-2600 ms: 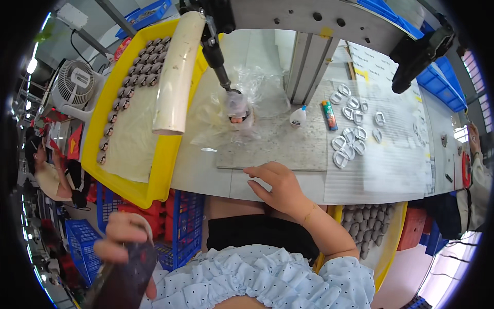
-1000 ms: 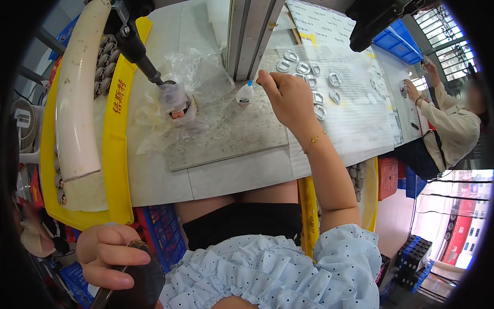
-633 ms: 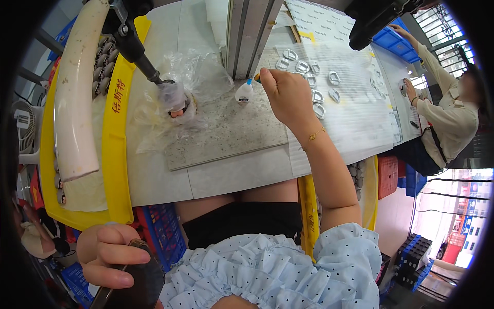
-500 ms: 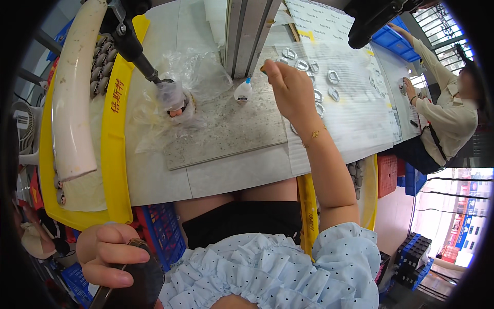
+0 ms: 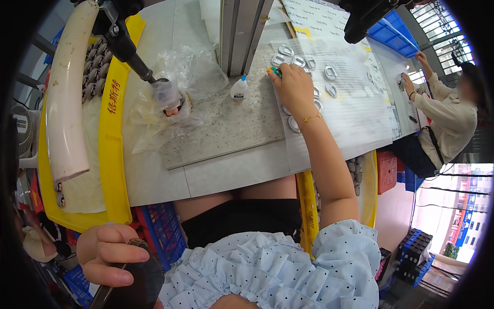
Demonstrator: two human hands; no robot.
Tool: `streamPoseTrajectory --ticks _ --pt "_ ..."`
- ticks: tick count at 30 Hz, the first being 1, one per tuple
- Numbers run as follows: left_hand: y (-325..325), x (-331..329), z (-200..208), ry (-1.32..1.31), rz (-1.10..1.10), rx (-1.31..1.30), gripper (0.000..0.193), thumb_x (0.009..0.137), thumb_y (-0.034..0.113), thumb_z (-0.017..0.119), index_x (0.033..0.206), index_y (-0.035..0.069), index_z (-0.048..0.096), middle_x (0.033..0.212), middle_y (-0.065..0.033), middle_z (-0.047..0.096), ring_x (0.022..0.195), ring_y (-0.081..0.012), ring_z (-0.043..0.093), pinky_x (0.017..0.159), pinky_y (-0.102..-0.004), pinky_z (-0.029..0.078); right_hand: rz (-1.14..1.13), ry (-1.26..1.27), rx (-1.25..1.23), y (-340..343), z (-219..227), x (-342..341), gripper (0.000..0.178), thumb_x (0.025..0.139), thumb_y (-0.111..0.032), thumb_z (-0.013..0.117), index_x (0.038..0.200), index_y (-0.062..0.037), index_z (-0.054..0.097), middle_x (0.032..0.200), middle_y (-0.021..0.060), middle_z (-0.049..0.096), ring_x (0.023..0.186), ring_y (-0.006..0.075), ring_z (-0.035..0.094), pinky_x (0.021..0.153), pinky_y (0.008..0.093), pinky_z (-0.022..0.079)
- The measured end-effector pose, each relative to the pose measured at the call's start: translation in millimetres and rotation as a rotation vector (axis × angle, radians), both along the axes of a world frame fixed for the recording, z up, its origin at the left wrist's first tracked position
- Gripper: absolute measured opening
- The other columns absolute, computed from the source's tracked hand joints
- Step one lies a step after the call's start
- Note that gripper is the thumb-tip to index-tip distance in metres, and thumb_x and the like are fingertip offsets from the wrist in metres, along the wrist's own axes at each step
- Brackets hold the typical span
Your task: The person applies glue into figurine heads from a bottle, attaches face inserts by hand, and presses them using a mechanical press. The person then arranges and glues small figurine components on the work table.
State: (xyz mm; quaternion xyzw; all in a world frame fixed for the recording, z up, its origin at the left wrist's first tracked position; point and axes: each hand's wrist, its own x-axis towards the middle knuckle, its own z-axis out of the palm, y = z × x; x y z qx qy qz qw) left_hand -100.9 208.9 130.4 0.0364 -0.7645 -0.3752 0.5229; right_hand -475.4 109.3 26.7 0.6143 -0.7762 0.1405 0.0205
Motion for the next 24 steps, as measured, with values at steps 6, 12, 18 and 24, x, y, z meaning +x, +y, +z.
streamPoseTrajectory --ticks 6,12,18,24 --pt "-1.9 0.8 -4.6 -0.012 0.024 -0.019 0.061 0.054 0.029 0.087 0.094 0.012 0.044 0.076 -0.0045 0.056 0.062 -0.0149 0.053 0.051 -0.0247 0.035 0.107 -0.008 -0.192 3.0 -9.1 -0.8 0.024 0.084 -0.026 0.058 0.095 -0.0050 0.058 0.089 0.0113 0.059 0.087 0.0277 0.054 0.073 0.0376 0.043" --pt "-13.1 2.5 11.9 -0.110 -0.034 0.011 0.063 0.053 0.029 0.087 0.098 0.012 0.046 0.081 -0.0083 0.059 0.062 -0.0159 0.052 0.053 -0.0248 0.038 0.062 -0.350 -0.096 35.5 8.7 42.3 0.016 0.082 -0.020 0.061 0.086 -0.0054 0.055 0.068 0.0096 0.057 0.066 0.0250 0.055 0.059 0.0335 0.043" --pt "-25.1 8.8 15.2 -0.207 -0.185 -0.003 0.066 0.053 0.027 0.087 0.103 0.010 0.048 0.088 -0.0143 0.062 0.064 -0.0187 0.051 0.057 -0.0251 0.043 0.174 -0.503 -0.102 66.3 -20.9 68.4 0.017 0.080 -0.019 0.062 0.077 -0.0067 0.051 0.055 0.0071 0.051 0.049 0.0238 0.051 0.048 0.0329 0.039" --pt "-31.2 21.1 24.2 -0.216 -0.187 -0.038 0.060 0.057 0.021 0.086 0.103 0.008 0.049 0.090 -0.0162 0.061 0.068 -0.0218 0.053 0.058 -0.0250 0.045 0.237 -0.281 -0.201 69.1 -29.6 77.4 0.018 0.078 -0.018 0.064 0.071 -0.0079 0.051 0.054 0.0056 0.050 0.050 0.0224 0.051 0.047 0.0334 0.038"
